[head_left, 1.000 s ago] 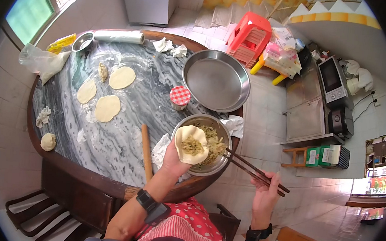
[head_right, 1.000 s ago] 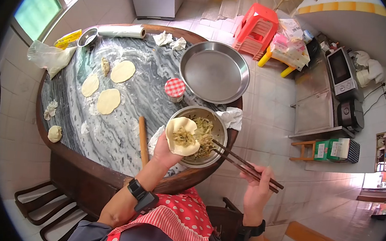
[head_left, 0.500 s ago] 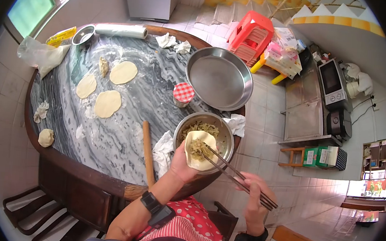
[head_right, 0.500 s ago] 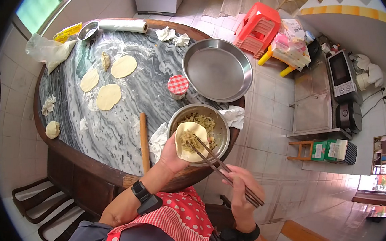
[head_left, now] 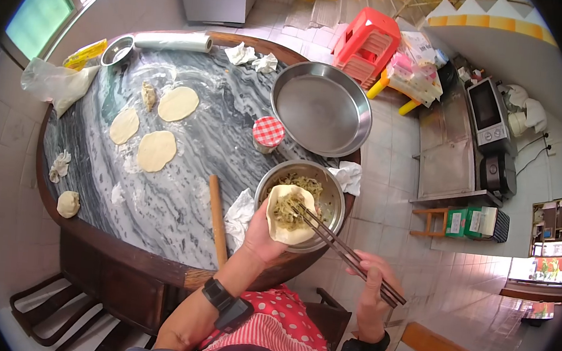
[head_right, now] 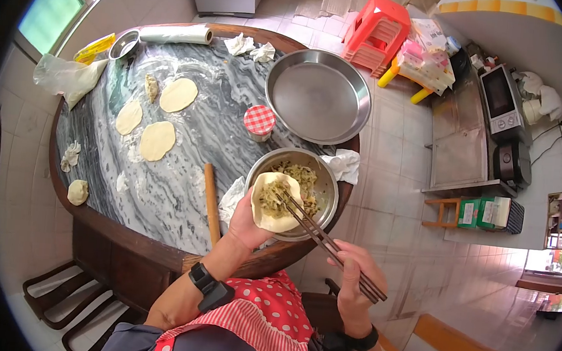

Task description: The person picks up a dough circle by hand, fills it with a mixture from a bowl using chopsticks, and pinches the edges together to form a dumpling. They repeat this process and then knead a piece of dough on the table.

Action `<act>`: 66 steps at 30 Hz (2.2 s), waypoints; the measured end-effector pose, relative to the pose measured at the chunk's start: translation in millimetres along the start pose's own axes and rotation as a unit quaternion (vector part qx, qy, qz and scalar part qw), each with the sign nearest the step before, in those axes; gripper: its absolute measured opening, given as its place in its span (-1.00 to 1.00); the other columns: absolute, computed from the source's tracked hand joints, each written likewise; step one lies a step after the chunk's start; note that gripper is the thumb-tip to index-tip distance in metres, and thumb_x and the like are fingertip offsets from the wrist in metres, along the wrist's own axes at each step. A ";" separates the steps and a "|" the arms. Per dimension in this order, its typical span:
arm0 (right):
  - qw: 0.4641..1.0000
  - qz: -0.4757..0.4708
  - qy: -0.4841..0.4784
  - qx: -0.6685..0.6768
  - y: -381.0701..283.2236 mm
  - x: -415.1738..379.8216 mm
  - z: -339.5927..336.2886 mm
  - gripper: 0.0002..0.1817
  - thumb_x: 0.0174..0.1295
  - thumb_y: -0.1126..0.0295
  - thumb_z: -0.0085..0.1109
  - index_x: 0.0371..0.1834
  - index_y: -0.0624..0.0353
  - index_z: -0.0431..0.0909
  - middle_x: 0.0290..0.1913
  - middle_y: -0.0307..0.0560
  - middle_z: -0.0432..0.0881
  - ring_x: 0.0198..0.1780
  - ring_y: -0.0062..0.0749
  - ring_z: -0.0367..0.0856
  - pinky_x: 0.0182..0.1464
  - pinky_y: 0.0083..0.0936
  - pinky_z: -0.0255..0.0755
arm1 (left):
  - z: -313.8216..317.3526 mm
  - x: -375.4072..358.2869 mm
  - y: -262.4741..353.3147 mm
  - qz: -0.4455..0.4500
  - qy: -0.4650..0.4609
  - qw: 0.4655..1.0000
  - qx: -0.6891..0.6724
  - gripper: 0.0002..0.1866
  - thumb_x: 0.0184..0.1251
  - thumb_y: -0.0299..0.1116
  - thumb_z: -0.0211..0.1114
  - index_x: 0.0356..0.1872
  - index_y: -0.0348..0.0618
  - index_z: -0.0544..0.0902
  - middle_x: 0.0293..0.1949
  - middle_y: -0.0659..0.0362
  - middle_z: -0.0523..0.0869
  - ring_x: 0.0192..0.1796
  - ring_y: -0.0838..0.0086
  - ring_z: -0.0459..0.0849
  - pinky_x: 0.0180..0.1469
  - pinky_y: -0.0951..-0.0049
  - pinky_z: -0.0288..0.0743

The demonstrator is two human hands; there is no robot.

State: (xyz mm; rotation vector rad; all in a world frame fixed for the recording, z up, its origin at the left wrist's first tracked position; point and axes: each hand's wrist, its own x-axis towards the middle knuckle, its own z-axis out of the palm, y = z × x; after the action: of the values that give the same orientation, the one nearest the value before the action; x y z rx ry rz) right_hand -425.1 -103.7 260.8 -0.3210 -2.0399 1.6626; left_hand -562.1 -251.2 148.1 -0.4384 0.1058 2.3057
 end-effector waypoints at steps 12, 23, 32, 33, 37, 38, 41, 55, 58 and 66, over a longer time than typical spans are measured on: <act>0.999 0.026 -0.024 -0.019 -10.3 -11.1 -3.0 -0.80 0.41 0.46 0.08 -0.21 0.44 0.59 -0.12 0.22 0.68 -0.22 -0.26 0.73 -0.17 -0.46 0.69 | -6.5 12.3 17.2 0.019 -0.013 1.000 -0.020 -0.48 0.56 -0.08 -0.20 0.26 -0.22 0.46 0.23 -0.06 0.56 0.26 -0.02 0.53 0.32 -0.07 0.41; 0.999 -0.005 -0.038 -0.024 -12.3 7.0 4.6 -0.81 0.42 0.49 0.04 -0.23 0.44 0.57 -0.08 0.26 0.67 -0.19 -0.20 0.73 -0.16 -0.42 0.70 | -3.8 6.6 17.3 0.004 0.012 1.000 0.011 -0.46 0.57 -0.02 -0.24 0.31 -0.14 0.44 0.26 -0.06 0.54 0.29 -0.07 0.50 0.34 -0.11 0.38; 0.998 0.003 -0.048 -0.030 -3.7 9.5 8.8 -0.83 0.42 0.52 0.03 -0.23 0.44 0.57 -0.09 0.26 0.67 -0.19 -0.25 0.73 -0.15 -0.43 0.70 | -1.6 5.0 22.4 0.021 -0.053 0.998 0.011 -0.53 0.58 -0.07 -0.20 0.29 -0.05 0.46 0.22 -0.04 0.57 0.26 -0.11 0.52 0.32 -0.15 0.39; 0.998 -0.001 -0.051 -0.030 -7.2 9.9 8.5 -0.82 0.42 0.51 0.04 -0.23 0.43 0.57 -0.09 0.25 0.67 -0.19 -0.25 0.73 -0.15 -0.43 0.70 | 0.0 3.9 22.1 0.020 -0.053 0.998 0.012 -0.53 0.58 -0.07 -0.20 0.29 -0.05 0.46 0.22 -0.04 0.57 0.26 -0.11 0.52 0.32 -0.15 0.39; 1.000 -0.020 -0.020 0.013 -11.2 15.8 13.3 -0.81 0.43 0.49 0.04 -0.23 0.42 0.58 -0.10 0.24 0.68 -0.19 -0.26 0.73 -0.13 -0.44 0.69 | 6.1 0.5 22.5 0.038 -0.003 0.999 0.021 -0.53 0.58 -0.08 -0.20 0.31 -0.05 0.44 0.23 -0.05 0.56 0.27 -0.13 0.51 0.30 -0.17 0.41; 1.000 -0.019 -0.018 0.014 -8.5 18.5 15.5 -0.81 0.43 0.49 0.04 -0.23 0.42 0.58 -0.10 0.24 0.68 -0.19 -0.26 0.73 -0.13 -0.44 0.69 | 6.5 0.6 22.2 0.045 0.004 0.998 0.036 -0.52 0.58 -0.07 -0.20 0.31 -0.05 0.44 0.23 -0.06 0.56 0.28 -0.13 0.50 0.30 -0.17 0.41; 0.996 -0.031 -0.069 -0.042 -0.8 21.5 17.3 -0.80 0.44 0.48 0.02 -0.21 0.43 0.58 -0.08 0.22 0.68 -0.19 -0.25 0.74 -0.11 -0.43 0.68 | 7.2 0.2 23.2 0.034 -0.028 0.999 0.025 -0.51 0.57 -0.08 -0.20 0.32 -0.07 0.43 0.24 -0.06 0.55 0.30 -0.12 0.48 0.32 -0.17 0.38; 0.995 0.074 0.030 0.055 8.4 14.2 -22.3 -0.77 0.46 0.45 -0.01 -0.13 0.42 0.59 -0.06 0.22 0.67 -0.14 -0.20 0.74 -0.18 -0.42 0.70 | -8.5 -16.6 57.5 0.107 0.011 0.994 0.022 -0.52 0.58 -0.06 -0.17 0.26 -0.13 0.46 0.19 -0.06 0.58 0.24 -0.12 0.52 0.28 -0.15 0.41; 0.987 0.153 0.042 -0.019 31.3 13.6 -30.1 -0.77 0.45 0.42 0.06 -0.10 0.39 0.62 -0.10 0.11 0.70 -0.16 -0.28 0.75 -0.23 -0.50 0.68 | -22.6 -25.9 70.2 0.120 -0.005 0.993 0.015 -0.55 0.55 -0.14 -0.17 0.28 -0.08 0.48 0.21 -0.05 0.56 0.28 -0.08 0.48 0.33 -0.25 0.33; 0.983 0.167 -0.024 -0.070 52.8 9.9 -26.3 -0.82 0.40 0.46 0.15 -0.16 0.39 0.65 -0.15 -0.02 0.69 -0.20 -0.44 0.74 -0.29 -0.63 0.64 | -28.2 -44.3 73.9 0.142 0.006 0.989 0.030 -0.58 0.55 -0.16 -0.16 0.27 0.03 0.49 0.19 0.04 0.58 0.26 -0.03 0.49 0.31 -0.27 0.32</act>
State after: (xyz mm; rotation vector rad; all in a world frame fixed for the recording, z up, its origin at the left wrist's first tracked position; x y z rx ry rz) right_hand -426.6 -64.5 215.8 -0.7131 -2.2403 1.7291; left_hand -578.4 -339.1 132.6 -0.4287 0.2588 2.5715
